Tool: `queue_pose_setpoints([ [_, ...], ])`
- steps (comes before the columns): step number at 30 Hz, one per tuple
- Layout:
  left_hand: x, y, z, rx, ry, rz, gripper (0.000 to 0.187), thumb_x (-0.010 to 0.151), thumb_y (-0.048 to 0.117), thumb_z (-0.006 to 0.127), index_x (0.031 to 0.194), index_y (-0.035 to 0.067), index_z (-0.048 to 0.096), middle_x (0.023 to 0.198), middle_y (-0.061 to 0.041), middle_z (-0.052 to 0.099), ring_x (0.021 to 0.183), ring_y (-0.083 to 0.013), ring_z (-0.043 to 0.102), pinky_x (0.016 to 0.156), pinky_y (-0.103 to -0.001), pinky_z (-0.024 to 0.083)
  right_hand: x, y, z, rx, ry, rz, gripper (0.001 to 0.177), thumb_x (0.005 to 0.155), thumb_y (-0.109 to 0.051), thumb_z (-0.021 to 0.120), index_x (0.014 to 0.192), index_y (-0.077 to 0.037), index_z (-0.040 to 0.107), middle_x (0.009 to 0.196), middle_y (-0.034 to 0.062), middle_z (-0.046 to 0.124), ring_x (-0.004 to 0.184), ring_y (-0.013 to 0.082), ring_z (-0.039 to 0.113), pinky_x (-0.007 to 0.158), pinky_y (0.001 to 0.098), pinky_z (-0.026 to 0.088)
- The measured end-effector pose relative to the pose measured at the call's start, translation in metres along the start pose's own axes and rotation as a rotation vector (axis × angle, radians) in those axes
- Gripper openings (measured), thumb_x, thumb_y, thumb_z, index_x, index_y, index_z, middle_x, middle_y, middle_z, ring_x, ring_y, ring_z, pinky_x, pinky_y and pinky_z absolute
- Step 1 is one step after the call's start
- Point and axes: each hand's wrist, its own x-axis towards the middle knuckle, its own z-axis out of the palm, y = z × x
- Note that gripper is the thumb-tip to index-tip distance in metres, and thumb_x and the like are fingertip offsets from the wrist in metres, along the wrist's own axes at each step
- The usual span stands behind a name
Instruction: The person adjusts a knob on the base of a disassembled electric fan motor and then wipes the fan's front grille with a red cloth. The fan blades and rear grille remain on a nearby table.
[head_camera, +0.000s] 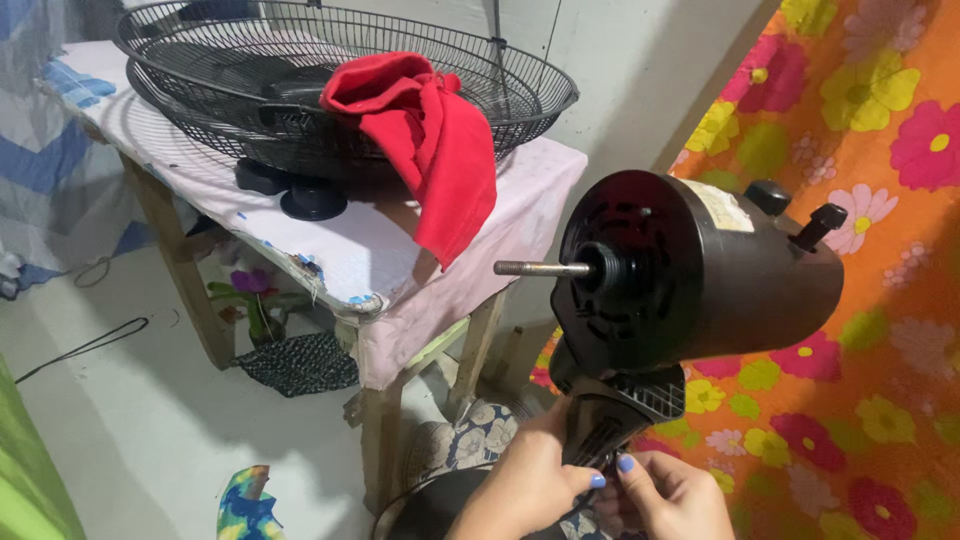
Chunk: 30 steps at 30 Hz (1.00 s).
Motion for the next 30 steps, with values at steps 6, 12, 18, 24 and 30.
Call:
queue_pose_setpoints([
  [6,0.002,-0.009,0.009,0.0,0.052,0.101,0.068,0.072,0.004,0.079,0.137,0.005,0.058,0.128,-0.019,0.071,0.122,-0.0349,0.066,0.101,-0.039,0.051,-0.016,-0.004,0.003,0.052,0.008,-0.142,0.03,0.096,-0.021,0.065,0.091,0.009,0.07,0.068,0.0135,0.073,0.055,0.0176,0.066,0.053,0.032,0.054],
  [12,0.005,-0.004,0.014,0.063,0.013,-0.098,0.067,0.072,0.007,0.076,0.136,0.007,0.056,0.12,-0.018,0.072,0.117,-0.0334,0.069,0.098,-0.038,0.052,-0.045,-0.024,0.009,-0.023,0.257,-0.293,0.021,0.085,-0.008,0.077,0.101,0.004,0.072,0.076,0.0089,0.076,0.066,0.013,0.069,0.061,0.0285,0.057],
  [18,0.006,0.005,0.017,0.077,0.02,-0.105,0.072,0.069,0.008,0.077,0.137,0.009,0.053,0.119,-0.018,0.073,0.114,-0.0338,0.069,0.095,-0.039,0.053,-0.056,-0.03,0.009,0.043,0.224,-0.307,0.026,0.081,0.0,0.074,0.107,0.002,0.072,0.086,0.0058,0.077,0.075,0.01,0.07,0.067,0.0266,0.058],
  [24,0.011,0.0,0.026,0.252,-0.02,-0.239,0.064,0.074,0.015,0.082,0.133,0.011,0.059,0.113,-0.019,0.075,0.111,-0.0335,0.072,0.093,-0.039,0.054,-0.047,-0.029,0.006,0.199,0.126,-0.236,0.014,0.089,-0.004,0.069,0.093,0.008,0.072,0.074,0.0127,0.077,0.062,0.0156,0.074,0.058,0.0297,0.062],
  [30,0.014,-0.004,0.036,0.112,0.008,-0.252,0.059,0.069,0.013,0.081,0.125,0.007,0.062,0.106,-0.015,0.078,0.1,-0.029,0.075,0.086,-0.038,0.056,-0.046,-0.034,-0.004,0.147,0.06,-0.136,0.026,0.096,-0.016,0.065,0.084,0.008,0.068,0.062,0.0129,0.072,0.051,0.0196,0.071,0.047,0.032,0.057],
])
